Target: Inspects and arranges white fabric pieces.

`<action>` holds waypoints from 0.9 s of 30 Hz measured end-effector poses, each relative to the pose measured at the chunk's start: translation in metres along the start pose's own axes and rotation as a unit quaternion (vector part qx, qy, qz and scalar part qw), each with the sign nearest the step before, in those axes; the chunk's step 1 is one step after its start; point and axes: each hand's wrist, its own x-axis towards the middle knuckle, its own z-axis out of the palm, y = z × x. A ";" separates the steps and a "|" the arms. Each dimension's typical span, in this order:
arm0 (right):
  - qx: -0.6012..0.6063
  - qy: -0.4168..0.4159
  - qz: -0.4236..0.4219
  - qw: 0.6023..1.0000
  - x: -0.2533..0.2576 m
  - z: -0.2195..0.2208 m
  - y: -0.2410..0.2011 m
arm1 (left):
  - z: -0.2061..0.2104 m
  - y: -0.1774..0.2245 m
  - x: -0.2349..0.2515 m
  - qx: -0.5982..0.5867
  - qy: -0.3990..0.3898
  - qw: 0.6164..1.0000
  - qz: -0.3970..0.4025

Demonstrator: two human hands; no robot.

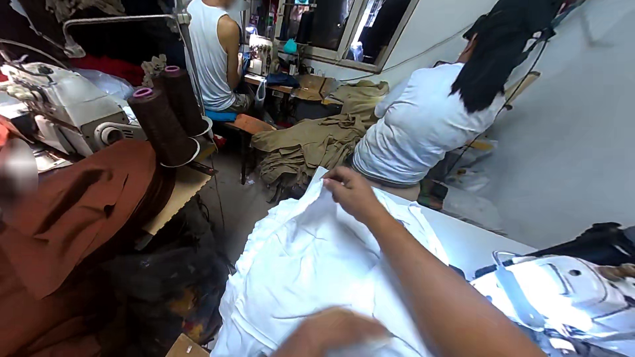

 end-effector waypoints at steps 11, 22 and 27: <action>-0.061 0.073 -0.131 0.987 -0.056 -0.068 -0.003 | -0.067 -0.032 -0.002 0.363 0.169 0.882 -0.248; 0.007 0.219 -0.056 0.974 -0.088 -0.065 0.002 | -0.036 0.009 0.016 0.331 0.217 0.912 -0.107; 0.068 0.290 -0.066 0.952 -0.097 -0.068 0.000 | -0.032 0.011 0.018 0.440 0.216 0.869 -0.065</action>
